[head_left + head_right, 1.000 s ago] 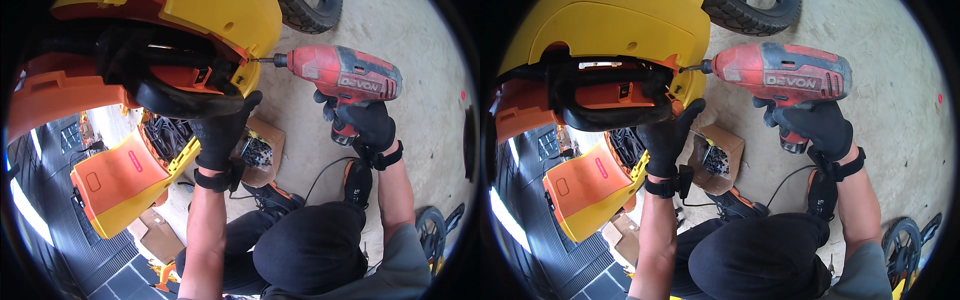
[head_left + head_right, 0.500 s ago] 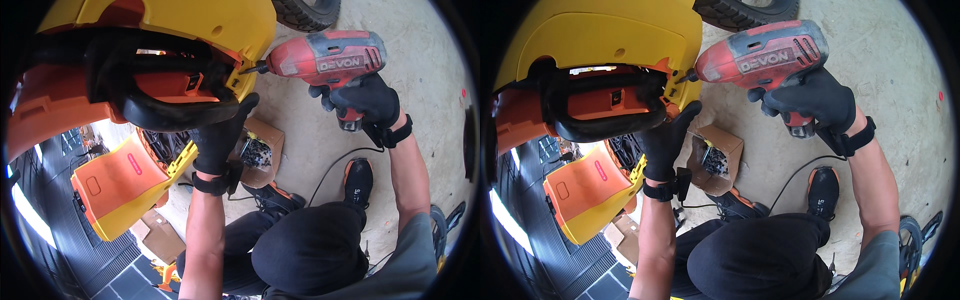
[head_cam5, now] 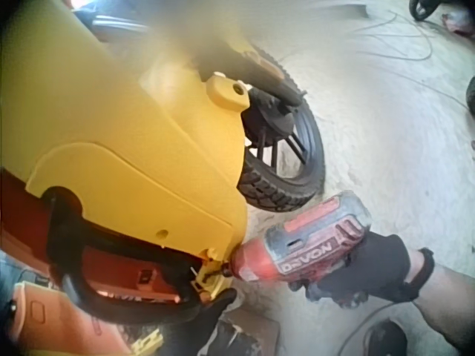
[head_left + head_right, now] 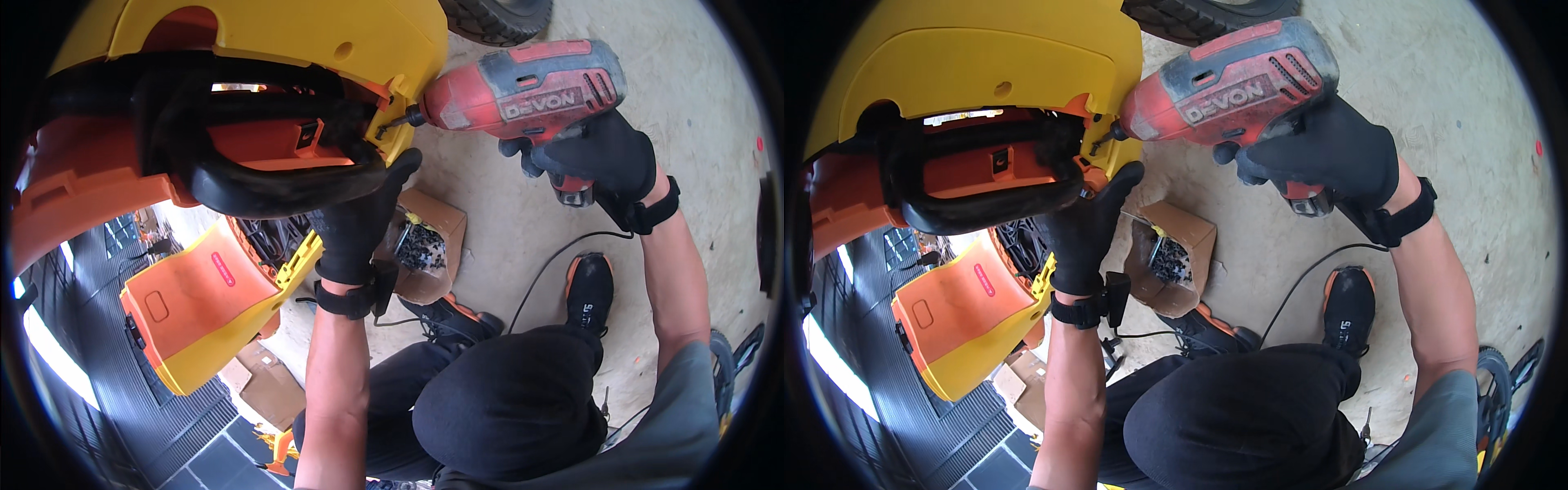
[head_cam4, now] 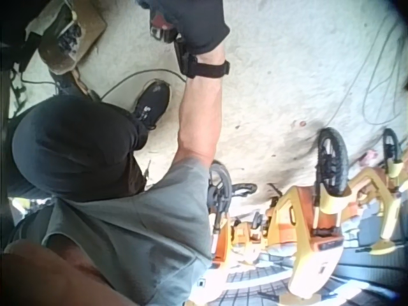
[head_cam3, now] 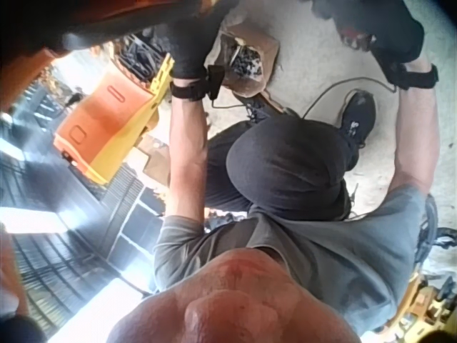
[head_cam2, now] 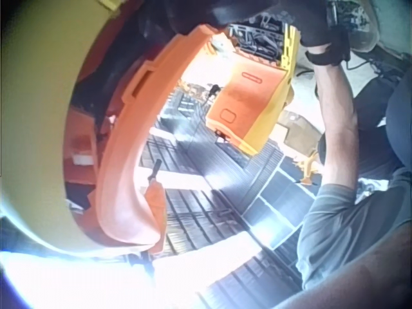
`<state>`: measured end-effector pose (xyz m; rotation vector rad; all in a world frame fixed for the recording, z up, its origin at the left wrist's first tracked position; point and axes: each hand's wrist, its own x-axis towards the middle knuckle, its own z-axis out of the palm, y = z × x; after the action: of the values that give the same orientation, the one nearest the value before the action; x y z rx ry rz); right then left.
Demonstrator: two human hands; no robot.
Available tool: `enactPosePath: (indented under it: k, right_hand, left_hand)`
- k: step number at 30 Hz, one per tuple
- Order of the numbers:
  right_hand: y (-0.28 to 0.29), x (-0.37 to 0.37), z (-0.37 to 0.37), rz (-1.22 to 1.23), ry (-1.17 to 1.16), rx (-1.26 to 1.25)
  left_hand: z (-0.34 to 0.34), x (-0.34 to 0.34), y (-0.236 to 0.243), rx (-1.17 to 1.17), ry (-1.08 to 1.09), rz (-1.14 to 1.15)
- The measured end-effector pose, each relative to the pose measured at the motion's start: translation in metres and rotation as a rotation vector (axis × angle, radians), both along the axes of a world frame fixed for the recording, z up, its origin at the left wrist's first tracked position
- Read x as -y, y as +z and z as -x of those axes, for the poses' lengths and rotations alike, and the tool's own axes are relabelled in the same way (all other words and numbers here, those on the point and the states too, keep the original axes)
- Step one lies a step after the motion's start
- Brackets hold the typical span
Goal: The person unscrews and removes panels from a yellow and orange motorcycle using a power drill and by hand, then places the screws into a cardboard box.
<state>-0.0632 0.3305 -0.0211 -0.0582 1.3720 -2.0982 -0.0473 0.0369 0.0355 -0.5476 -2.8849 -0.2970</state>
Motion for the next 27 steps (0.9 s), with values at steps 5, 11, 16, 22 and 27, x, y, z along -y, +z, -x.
enactPosePath:
  k: [5,11,16,22,27]
  right_hand:
    - [-0.004,-0.003,0.008,0.092,0.005,0.036]
    - [-0.012,-0.006,0.015,0.106,0.084,0.051]
    - [-0.016,-0.006,0.021,0.130,0.123,0.017]
    - [-0.025,-0.005,0.036,0.212,0.185,0.075]
    - [-0.021,-0.005,0.031,0.246,0.171,0.098]
  left_hand:
    - [0.000,0.005,-0.006,0.010,-0.004,-0.064]
    - [-0.001,0.005,-0.005,-0.006,0.001,-0.035]
    - [-0.004,0.009,-0.006,0.084,0.014,-0.166]
    - [-0.002,0.006,-0.001,0.087,0.023,-0.134]
    - [0.001,-0.010,0.009,-0.006,0.008,-0.059]
